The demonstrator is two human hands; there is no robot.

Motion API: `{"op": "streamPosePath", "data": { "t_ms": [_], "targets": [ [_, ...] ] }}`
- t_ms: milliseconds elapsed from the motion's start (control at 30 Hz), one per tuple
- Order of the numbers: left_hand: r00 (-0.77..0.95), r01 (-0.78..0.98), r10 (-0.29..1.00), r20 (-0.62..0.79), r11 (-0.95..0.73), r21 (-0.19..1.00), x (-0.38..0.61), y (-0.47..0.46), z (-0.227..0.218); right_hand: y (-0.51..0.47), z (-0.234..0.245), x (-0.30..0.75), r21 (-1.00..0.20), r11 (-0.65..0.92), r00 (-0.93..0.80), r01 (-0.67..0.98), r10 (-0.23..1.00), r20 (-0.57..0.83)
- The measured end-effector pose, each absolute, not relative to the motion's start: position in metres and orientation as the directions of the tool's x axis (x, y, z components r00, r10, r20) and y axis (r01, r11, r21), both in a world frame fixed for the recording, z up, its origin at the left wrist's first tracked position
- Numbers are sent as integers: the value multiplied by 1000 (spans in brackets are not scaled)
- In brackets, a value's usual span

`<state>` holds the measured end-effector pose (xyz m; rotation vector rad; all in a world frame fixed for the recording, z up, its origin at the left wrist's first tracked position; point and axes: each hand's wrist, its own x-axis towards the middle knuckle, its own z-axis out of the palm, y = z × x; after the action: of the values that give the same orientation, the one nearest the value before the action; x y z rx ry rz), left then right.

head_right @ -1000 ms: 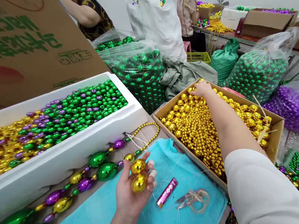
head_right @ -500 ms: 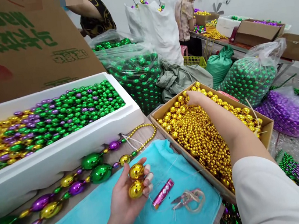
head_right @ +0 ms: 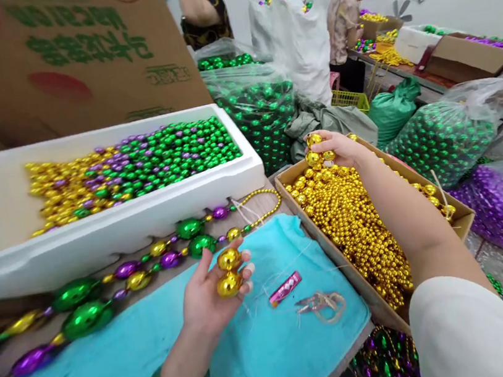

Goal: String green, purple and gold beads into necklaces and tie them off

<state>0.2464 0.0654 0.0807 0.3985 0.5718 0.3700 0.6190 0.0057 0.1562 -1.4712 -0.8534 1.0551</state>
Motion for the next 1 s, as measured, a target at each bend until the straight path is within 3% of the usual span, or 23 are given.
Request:
{"op": "streamPosePath", "data": {
  "t_ms": [67,167,333,467,533,600,667,733,867,1000],
  "targets": [
    [774,-267,483,-409,835,481,236,65,86,13,168,580,-981,-132,193,-140,968,-158],
    [754,-337,556,-348,784,522,214,62,92,26,170,509,-972,-164,59,-166,983,-176],
    [671,-432,686,-282,671,603,154,57,90,40,134,379,-957,-230,-41,-177,973,-226],
    [584,-404,759,-289,580,708,93,59,76,45,93,289,-957,-243,-40,-161,970,-239],
    [470,-251,825,-313,465,849,64,66,63,51,73,251,-969,-230,5,-86,973,-231],
    [287,52,921,-265,261,964,39,76,47,60,54,215,-973,-229,51,28,972,-228],
    [157,386,982,-101,33,922,20,87,31,70,37,185,-956,-230,91,184,972,-217],
    [157,594,987,45,-131,794,6,98,16,81,25,162,-900,-206,116,384,978,-175],
    [245,716,964,108,-255,650,-3,109,0,95,12,142,-743,-189,136,643,982,-132],
    [282,690,956,83,-262,675,0,109,-3,97,7,143,-771,-191,183,608,978,-98]
  ]
}}
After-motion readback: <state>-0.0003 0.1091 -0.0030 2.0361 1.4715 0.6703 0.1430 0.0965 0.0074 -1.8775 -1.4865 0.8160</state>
